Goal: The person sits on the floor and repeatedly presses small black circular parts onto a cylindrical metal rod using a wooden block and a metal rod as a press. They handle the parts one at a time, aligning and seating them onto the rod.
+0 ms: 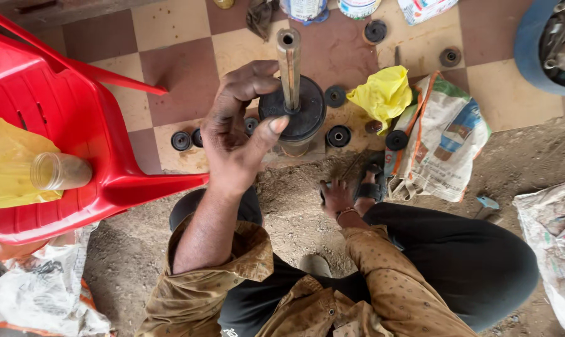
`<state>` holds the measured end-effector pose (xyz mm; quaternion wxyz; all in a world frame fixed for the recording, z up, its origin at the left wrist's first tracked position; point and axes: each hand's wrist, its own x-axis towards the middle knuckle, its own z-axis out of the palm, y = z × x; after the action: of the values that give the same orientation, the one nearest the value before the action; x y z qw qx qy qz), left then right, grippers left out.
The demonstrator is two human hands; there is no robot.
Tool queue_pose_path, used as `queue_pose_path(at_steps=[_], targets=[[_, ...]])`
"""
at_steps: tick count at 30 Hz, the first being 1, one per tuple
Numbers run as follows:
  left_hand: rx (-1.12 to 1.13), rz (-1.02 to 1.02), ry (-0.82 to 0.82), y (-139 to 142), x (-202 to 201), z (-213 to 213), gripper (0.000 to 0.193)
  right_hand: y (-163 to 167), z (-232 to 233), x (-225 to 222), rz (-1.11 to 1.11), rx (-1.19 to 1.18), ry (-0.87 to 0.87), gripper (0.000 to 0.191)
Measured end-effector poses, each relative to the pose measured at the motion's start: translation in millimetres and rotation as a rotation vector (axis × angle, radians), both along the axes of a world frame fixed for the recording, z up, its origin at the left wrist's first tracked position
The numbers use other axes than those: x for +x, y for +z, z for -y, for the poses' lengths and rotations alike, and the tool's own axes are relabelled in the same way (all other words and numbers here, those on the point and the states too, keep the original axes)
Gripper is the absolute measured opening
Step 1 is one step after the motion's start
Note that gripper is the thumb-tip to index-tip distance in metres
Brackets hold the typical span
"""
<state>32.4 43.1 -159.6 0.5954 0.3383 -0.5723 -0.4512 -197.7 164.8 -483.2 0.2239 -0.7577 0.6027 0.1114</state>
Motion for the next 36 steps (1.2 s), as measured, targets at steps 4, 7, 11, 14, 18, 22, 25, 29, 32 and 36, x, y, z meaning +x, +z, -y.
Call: queue_pose_path(at_steps=[4,7,11,14,18,22,25,29,32,36], targets=[[-0.065,-0.005,-0.015,-0.5,5.6,-2.1,0.052,25.0,9.4,6.0,0.279,0.054,-0.317,0.074],[-0.051,-0.044,-0.001,0.7,7.8,-1.5,0.055,48.7,11.7,12.9,0.781,-0.023,-0.528,0.071],[-0.034,-0.047,0.037,1.6,11.3,-1.7,0.065,96.5,21.4,20.0,1.331,-0.439,-0.527,0.069],[-0.048,-0.043,0.002,1.3,15.3,-4.2,0.071,167.8,57.5,18.7,1.253,-0.975,-0.381,0.071],[-0.102,0.001,-0.069,1.6,18.8,-3.8,0.088,303.9,94.4,15.2,1.548,-1.008,-0.214,0.075],[-0.119,0.053,-0.099,1.4,19.6,-2.4,0.095,408.5,118.2,47.0,1.594,-0.967,0.104,0.071],[-0.120,0.051,-0.112,0.5,21.3,-2.2,0.095,439.5,121.2,70.1,1.335,-0.931,0.206,0.070],[-0.120,0.069,-0.086,-1.3,27.0,-4.5,0.094,435.6,119.1,74.8,1.507,-0.728,0.165,0.070],[-0.092,0.072,-0.080,-3.4,32.1,-7.1,0.095,421.2,121.1,66.6,1.476,-0.621,0.126,0.081],[-0.097,-0.023,-0.104,-7.0,31.8,-3.6,0.094,401.2,121.3,59.7,1.211,-0.703,0.131,0.085]])
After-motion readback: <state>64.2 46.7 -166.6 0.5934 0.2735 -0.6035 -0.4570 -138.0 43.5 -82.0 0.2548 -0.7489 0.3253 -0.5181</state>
